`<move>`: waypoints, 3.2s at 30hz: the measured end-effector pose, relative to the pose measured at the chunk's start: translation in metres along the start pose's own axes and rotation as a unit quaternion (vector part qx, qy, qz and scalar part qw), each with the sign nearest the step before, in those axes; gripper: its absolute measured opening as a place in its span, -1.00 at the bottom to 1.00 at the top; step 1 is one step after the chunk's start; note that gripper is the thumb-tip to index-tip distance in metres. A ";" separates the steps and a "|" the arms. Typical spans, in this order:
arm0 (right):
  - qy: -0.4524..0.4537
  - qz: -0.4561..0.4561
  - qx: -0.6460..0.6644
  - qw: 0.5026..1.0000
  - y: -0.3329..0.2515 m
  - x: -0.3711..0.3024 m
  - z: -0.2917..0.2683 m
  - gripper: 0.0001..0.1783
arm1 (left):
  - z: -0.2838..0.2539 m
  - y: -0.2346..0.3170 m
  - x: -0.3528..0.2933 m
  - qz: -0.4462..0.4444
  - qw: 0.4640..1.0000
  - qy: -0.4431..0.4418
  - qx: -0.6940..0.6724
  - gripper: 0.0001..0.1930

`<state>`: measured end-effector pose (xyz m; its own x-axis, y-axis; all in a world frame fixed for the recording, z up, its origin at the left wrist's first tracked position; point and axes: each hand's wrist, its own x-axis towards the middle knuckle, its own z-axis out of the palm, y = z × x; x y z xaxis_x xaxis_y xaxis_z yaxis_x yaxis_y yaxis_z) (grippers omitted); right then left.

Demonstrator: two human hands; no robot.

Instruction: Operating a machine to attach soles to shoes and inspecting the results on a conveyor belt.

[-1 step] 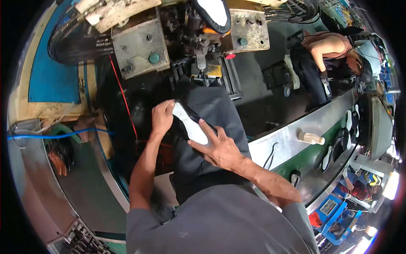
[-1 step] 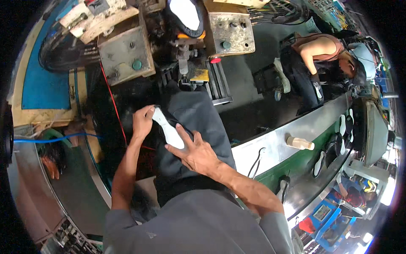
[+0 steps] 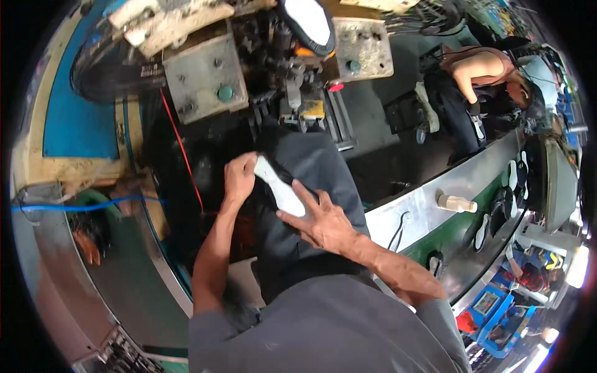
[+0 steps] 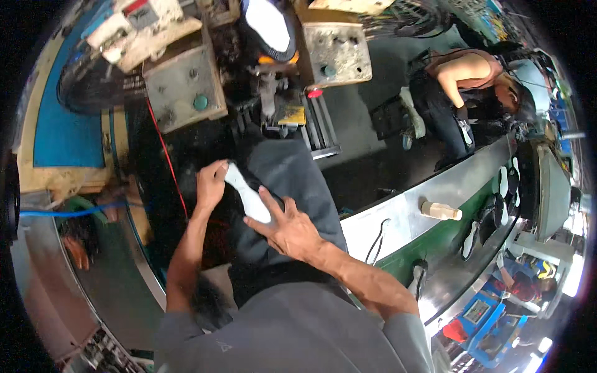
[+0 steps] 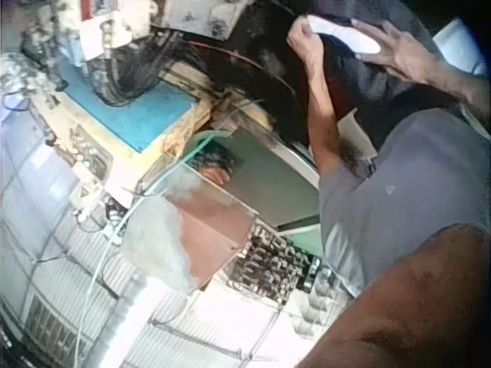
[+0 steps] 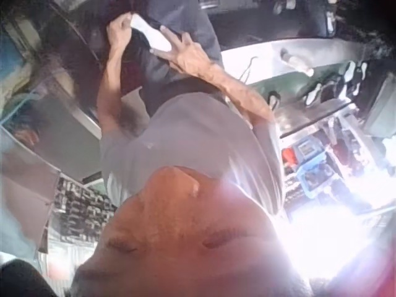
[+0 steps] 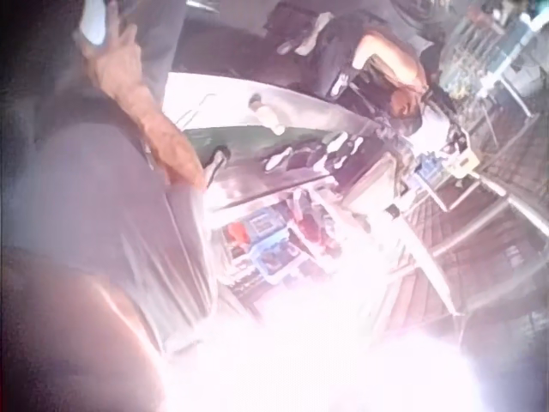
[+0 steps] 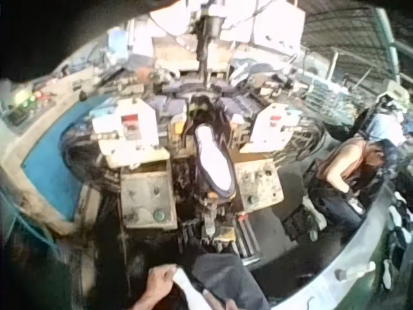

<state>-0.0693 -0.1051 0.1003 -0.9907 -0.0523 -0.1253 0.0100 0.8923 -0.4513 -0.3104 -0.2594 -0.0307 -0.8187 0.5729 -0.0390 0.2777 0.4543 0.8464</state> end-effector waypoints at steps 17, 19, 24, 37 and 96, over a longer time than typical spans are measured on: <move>0.201 0.129 0.072 0.969 0.026 -0.038 -0.032 -0.17 | -0.015 0.111 0.150 0.122 0.979 -0.025 -0.160 -0.38; 0.252 0.144 0.030 0.957 0.036 -0.045 -0.059 -0.21 | -0.025 0.169 0.207 0.027 0.945 -0.039 -0.324 -0.04; 0.282 0.111 -0.054 0.951 0.058 -0.025 -0.133 -0.22 | -0.011 0.206 0.320 -0.150 0.751 -0.153 -0.625 -0.42; 0.343 0.026 -0.130 0.930 0.115 0.226 -0.212 -0.12 | -0.065 0.151 0.077 -0.005 0.748 -0.129 -0.652 -0.09; 0.464 -0.032 0.199 0.863 0.123 0.273 -0.147 -0.44 | 0.023 0.120 0.055 -0.207 0.715 -0.281 -0.606 0.03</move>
<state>-0.3581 0.0560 0.1403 -0.6706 0.4512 0.5889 -0.1853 0.6668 -0.7218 -0.3101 -0.1578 0.0570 -0.2779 0.8989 -0.3389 -0.8485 -0.0643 0.5253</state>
